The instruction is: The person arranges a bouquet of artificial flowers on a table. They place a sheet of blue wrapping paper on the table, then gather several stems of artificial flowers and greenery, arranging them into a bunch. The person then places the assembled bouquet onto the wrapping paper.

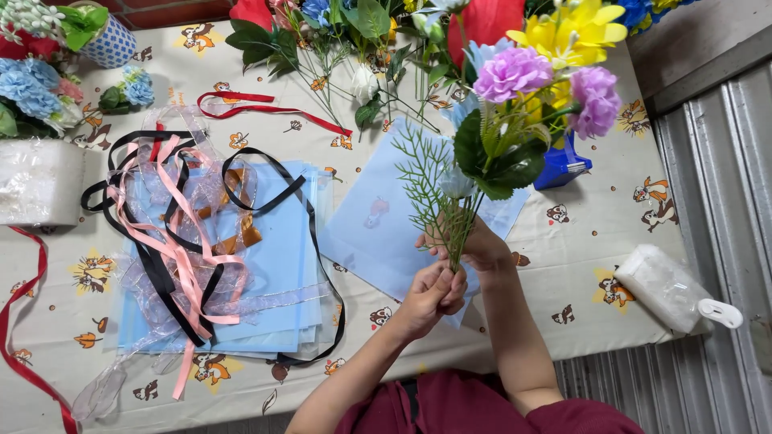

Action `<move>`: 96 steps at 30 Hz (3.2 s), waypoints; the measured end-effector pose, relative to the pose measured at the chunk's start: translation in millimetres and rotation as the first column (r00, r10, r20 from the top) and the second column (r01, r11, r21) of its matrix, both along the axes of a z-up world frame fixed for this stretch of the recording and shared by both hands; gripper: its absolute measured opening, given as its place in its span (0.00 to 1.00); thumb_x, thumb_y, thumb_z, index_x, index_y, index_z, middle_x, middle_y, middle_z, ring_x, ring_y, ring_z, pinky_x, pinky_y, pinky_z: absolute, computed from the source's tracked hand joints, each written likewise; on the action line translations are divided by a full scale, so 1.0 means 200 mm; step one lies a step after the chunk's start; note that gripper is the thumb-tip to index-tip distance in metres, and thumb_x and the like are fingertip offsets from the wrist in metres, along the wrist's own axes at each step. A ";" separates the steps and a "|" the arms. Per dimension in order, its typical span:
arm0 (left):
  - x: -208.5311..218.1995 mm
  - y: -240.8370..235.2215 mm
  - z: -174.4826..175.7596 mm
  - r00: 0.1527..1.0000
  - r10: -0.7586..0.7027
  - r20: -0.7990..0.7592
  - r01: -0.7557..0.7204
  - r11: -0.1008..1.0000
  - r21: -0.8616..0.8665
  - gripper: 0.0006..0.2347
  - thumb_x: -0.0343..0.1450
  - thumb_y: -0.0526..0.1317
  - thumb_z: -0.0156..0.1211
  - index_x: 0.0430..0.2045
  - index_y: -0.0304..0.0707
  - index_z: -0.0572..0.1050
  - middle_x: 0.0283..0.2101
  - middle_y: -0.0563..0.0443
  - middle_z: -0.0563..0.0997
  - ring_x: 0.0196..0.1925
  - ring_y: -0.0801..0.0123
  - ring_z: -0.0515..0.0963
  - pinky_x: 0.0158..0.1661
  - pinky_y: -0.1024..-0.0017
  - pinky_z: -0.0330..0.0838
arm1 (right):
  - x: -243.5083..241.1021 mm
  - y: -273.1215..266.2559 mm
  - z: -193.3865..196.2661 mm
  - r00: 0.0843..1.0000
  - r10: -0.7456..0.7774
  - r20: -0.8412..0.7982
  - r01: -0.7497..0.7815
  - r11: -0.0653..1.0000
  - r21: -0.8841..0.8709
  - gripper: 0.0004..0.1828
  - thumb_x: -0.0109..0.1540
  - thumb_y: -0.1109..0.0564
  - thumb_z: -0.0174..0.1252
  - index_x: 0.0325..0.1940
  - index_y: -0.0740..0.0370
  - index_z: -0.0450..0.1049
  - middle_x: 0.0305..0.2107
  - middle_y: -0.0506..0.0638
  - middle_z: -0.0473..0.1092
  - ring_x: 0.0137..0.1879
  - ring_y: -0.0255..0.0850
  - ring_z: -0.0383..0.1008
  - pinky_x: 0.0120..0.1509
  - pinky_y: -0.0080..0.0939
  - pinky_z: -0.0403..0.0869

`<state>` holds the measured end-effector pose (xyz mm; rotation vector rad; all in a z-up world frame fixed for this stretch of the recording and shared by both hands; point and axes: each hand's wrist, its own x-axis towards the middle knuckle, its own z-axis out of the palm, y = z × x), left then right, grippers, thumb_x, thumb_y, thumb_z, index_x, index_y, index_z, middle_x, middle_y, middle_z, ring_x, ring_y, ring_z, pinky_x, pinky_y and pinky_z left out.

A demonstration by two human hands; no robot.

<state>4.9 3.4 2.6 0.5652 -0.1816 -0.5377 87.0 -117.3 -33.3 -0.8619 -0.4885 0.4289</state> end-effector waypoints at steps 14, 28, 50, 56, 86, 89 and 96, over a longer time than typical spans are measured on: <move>-0.01 -0.01 0.04 0.981 0.192 -0.012 -0.189 0.975 0.116 0.12 0.72 0.43 0.39 0.20 0.38 0.62 0.14 0.61 0.51 0.16 0.83 0.49 0.16 0.87 0.46 | -0.11 -0.08 0.29 0.929 -0.369 -0.016 0.348 0.891 -0.292 0.18 0.42 0.74 0.62 0.32 0.73 0.64 0.17 0.58 0.67 0.26 0.43 0.68 0.45 0.45 0.64; 0.05 -0.01 -0.03 0.923 0.384 0.013 -0.375 0.892 0.255 0.12 0.72 0.44 0.40 0.19 0.39 0.62 0.12 0.62 0.51 0.13 0.84 0.47 0.14 0.86 0.45 | -0.24 0.07 0.53 0.773 -0.590 0.233 0.565 0.475 -0.674 0.13 0.46 0.66 0.65 0.31 0.63 0.70 0.20 0.50 0.70 0.37 0.36 0.72 0.58 0.44 0.63; 0.12 -0.01 -0.12 0.816 0.543 0.198 -0.553 0.634 0.541 0.10 0.72 0.39 0.39 0.21 0.39 0.66 0.13 0.59 0.62 0.17 0.83 0.59 0.20 0.85 0.56 | -0.34 0.24 0.57 0.467 -0.127 0.875 0.884 0.055 -0.464 0.10 0.53 0.63 0.56 0.39 0.61 0.67 0.29 0.48 0.69 0.39 0.40 0.68 0.48 0.40 0.64; 0.14 0.01 -0.13 0.815 0.488 0.312 -0.556 0.507 0.659 0.09 0.72 0.40 0.41 0.23 0.40 0.68 0.14 0.52 0.65 0.23 0.77 0.61 0.27 0.76 0.62 | -0.37 0.26 0.55 0.396 0.210 0.894 0.918 -0.085 -0.387 0.08 0.55 0.64 0.49 0.39 0.62 0.64 0.36 0.54 0.69 0.48 0.43 0.66 0.54 0.45 0.62; 0.16 0.05 -0.10 0.791 -0.094 0.604 -0.561 0.281 0.779 0.06 0.71 0.34 0.40 0.35 0.34 0.66 0.32 0.46 0.70 0.35 0.55 0.71 0.34 0.69 0.65 | -0.22 0.16 0.29 0.542 -0.533 0.650 0.787 0.051 -0.614 0.07 0.55 0.59 0.58 0.33 0.66 0.72 0.22 0.52 0.69 0.31 0.45 0.73 0.30 0.37 0.73; 0.18 0.12 -0.04 0.706 -0.351 0.615 -0.619 0.118 0.777 0.08 0.69 0.38 0.46 0.38 0.37 0.69 0.37 0.50 0.71 0.43 0.62 0.68 0.39 0.71 0.61 | -0.21 0.07 0.19 0.545 -0.601 0.584 0.767 0.077 -0.636 0.06 0.55 0.60 0.58 0.33 0.64 0.73 0.22 0.51 0.71 0.30 0.42 0.74 0.28 0.34 0.74; 0.25 0.26 -0.24 0.661 -0.414 0.626 -0.724 -0.130 0.678 0.12 0.69 0.43 0.43 0.43 0.39 0.65 0.48 0.47 0.66 0.55 0.57 0.62 0.54 0.61 0.55 | -0.26 0.06 0.06 0.670 -0.699 0.251 0.541 0.229 -0.809 0.06 0.54 0.60 0.57 0.35 0.63 0.73 0.20 0.54 0.73 0.24 0.39 0.74 0.26 0.35 0.74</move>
